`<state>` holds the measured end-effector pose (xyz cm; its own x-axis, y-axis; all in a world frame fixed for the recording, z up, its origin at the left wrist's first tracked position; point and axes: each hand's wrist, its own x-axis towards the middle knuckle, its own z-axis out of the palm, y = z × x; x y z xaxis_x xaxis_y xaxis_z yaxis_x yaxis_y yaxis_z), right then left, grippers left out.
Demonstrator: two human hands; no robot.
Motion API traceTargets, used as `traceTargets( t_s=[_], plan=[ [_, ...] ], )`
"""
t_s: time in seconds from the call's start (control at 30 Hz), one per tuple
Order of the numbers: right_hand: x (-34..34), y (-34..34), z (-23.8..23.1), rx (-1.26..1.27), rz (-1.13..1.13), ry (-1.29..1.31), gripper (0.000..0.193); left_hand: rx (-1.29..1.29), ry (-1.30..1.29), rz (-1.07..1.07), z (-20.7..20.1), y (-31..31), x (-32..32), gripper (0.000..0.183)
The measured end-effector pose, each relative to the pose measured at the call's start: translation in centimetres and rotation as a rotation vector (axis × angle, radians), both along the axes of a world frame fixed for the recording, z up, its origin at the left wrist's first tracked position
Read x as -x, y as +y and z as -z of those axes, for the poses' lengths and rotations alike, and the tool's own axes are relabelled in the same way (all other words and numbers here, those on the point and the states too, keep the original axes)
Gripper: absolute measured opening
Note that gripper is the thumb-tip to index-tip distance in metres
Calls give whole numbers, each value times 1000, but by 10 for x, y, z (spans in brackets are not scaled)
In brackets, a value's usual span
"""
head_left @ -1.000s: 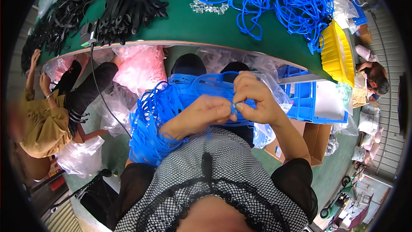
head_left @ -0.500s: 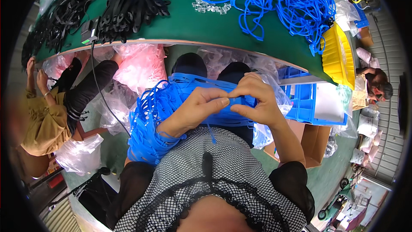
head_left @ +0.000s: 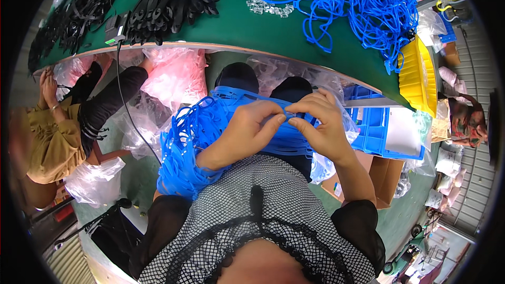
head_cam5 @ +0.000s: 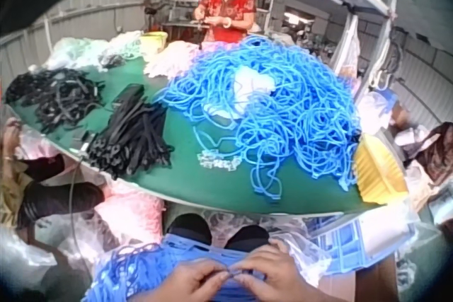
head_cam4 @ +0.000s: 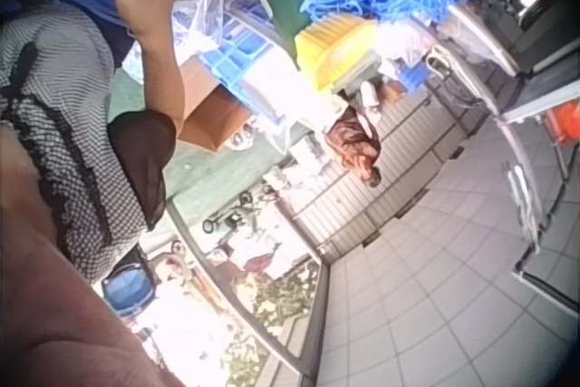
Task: Attaching small plastic or metal hooks to bundles of blue elastic cords.
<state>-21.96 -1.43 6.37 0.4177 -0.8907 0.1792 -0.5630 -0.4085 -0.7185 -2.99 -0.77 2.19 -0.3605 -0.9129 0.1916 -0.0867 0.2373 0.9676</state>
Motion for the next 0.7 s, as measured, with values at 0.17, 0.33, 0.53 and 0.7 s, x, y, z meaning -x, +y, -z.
traceTargets(
  t_s=[0.17,0.33,0.53,0.7],
  plan=[
    [-2,0,3,-23,23,-1,16,-180,61,95,5,-1,-3,16],
    [-6,5,5,18,15,1,15,-530,255,258,18,-3,-9,20],
    [3,5,8,133,-373,13,8,-1111,695,495,40,2,-6,19],
    [11,-15,1,-83,-438,-45,14,-1047,695,526,36,-3,-7,14]
  ],
)
